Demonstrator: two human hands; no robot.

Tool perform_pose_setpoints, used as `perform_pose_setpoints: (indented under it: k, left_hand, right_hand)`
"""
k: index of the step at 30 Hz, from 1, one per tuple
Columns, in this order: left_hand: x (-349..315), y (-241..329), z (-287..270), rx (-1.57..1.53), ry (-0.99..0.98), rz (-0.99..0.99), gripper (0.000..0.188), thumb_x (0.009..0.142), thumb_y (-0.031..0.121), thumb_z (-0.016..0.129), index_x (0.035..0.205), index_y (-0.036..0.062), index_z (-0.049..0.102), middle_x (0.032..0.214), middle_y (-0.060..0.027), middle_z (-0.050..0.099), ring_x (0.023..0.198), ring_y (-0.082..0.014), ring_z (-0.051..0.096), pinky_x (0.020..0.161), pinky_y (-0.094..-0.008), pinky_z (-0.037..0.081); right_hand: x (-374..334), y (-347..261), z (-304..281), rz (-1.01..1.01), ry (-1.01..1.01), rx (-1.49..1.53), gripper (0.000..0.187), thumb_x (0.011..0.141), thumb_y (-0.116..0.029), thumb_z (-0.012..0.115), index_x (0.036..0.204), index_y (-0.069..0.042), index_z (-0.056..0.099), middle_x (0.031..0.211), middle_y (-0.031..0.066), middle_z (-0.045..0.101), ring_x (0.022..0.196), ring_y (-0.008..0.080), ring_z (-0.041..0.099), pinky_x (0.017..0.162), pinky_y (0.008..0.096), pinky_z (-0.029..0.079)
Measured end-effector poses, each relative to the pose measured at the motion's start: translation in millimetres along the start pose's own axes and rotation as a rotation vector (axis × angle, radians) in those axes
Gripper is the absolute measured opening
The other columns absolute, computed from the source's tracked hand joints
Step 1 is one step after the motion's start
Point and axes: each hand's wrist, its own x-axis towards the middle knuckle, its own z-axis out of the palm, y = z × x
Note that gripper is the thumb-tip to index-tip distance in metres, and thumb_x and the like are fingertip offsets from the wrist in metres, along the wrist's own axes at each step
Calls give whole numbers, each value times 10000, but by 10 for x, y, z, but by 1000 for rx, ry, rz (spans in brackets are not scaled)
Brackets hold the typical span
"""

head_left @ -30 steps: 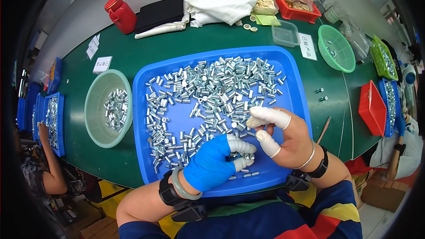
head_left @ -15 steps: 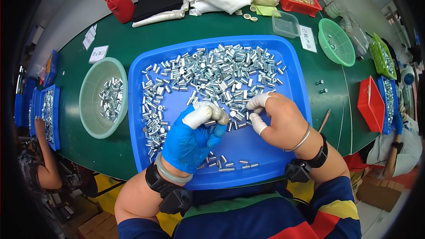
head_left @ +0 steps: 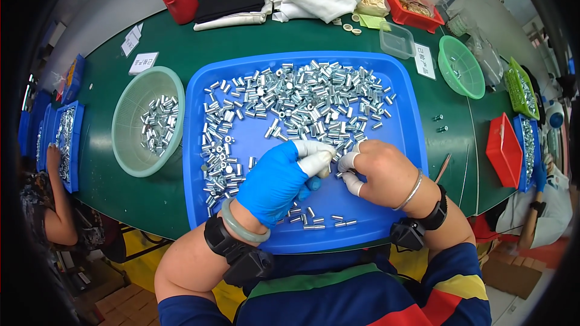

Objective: The person picks up metal components from a blue tray, inspects them, and places them into a green bowl. They then continue picking up and inspecting more components from the tray, holding them together in their hands.

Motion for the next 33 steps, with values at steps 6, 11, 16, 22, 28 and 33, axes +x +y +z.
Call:
perform_pose_setpoints:
  k: [6,11,16,22,28,33]
  left_hand:
    - [-30,33,18,331,-115,-39,261,820,136,635,1043,2,616,813,-25,614,659,-71,537,560,-189,432]
    - [-51,-42,-21,307,-182,101,258,811,107,649,1043,-3,625,939,-81,646,850,-122,587,777,-254,473]
    - [-60,-100,5,183,-186,160,244,791,42,660,1028,-1,628,952,-84,643,891,-133,590,808,-263,472]
    - [-68,-140,11,200,-237,306,231,772,4,674,997,11,626,968,-82,633,902,-142,592,801,-266,481]
    - [-52,-217,15,163,-197,358,225,765,5,684,974,24,600,938,-74,628,869,-133,590,773,-260,488]
    - [-59,-214,33,151,-136,352,221,764,10,688,943,38,562,902,-59,614,844,-119,577,759,-247,483]
  right_hand:
    - [55,-64,-79,-180,246,186,176,631,9,683,790,-49,633,729,90,592,659,242,589,605,322,474]
    - [14,-103,-133,-214,269,248,264,649,20,683,899,-35,619,768,83,605,671,205,602,595,288,486]
    - [-39,-111,-170,-181,305,341,383,672,19,689,1032,-36,569,811,86,614,672,185,611,569,268,498]
    - [-36,-124,-138,-250,326,459,459,691,27,684,1122,-45,545,810,88,620,683,209,626,582,270,510]
    - [-19,-82,-139,-237,295,410,458,691,26,689,1120,-48,547,854,108,643,705,236,648,597,283,521]
    - [-37,-69,-104,-201,290,403,453,697,17,687,1124,-49,551,811,98,656,665,237,652,579,278,519]
